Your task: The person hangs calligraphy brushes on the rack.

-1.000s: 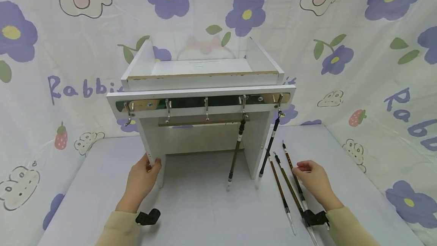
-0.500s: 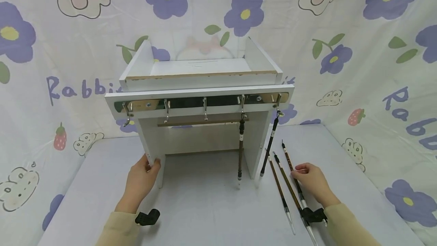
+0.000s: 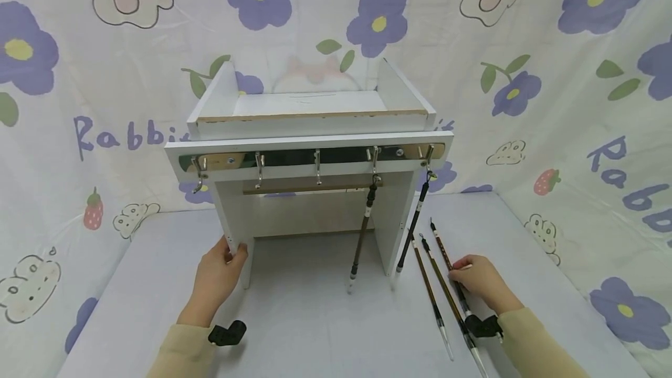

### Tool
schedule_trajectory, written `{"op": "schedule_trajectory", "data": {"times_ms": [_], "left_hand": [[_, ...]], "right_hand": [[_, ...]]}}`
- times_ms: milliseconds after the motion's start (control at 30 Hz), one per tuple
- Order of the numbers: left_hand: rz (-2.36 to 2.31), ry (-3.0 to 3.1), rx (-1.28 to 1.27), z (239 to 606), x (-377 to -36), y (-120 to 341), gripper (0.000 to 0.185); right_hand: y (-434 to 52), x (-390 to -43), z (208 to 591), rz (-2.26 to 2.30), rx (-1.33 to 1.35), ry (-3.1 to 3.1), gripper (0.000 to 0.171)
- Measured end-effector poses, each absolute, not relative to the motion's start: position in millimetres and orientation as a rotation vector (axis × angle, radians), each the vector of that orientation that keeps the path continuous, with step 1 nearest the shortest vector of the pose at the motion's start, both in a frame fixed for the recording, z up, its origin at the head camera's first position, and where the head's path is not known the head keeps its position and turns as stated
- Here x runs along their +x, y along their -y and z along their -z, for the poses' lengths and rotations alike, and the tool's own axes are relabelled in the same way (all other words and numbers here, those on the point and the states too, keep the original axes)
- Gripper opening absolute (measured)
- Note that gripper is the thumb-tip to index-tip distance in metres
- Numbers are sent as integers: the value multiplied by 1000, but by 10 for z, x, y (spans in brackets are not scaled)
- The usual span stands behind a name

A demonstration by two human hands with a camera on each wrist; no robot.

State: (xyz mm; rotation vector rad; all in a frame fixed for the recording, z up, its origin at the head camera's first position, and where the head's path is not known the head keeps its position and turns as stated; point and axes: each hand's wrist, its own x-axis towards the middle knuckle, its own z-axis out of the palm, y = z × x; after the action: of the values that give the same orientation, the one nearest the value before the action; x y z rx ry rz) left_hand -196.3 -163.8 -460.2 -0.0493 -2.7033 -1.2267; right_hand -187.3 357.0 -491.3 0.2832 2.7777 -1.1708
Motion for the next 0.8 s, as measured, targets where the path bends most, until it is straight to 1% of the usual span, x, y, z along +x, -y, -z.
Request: {"op": "schedule_trajectory", "data": {"times_ms": [167,267,467,667,800], "left_hand": [[1236,2707,-51,4607,-1959,1631,50],[1238,2709,-52,4610,-1957,1628,50],[1235,2707,-53,4615,-1962,1629,50],[1234,2696,-62,4624,-1972,1644,52],[1228,2695,-63,4639,-1982,1654,52]], "right_hand": [[-3558,-1841,4920,1158,319,-2786,22],[-3567,-1825,4931,1182,313,-2792,23],[-3618,-1804,4916,1201,304,-2796,28],[-3626,-1789,4776,1271,239,-2812,36],[-3569,-1786,4677,1325,226,-2821,36]]}}
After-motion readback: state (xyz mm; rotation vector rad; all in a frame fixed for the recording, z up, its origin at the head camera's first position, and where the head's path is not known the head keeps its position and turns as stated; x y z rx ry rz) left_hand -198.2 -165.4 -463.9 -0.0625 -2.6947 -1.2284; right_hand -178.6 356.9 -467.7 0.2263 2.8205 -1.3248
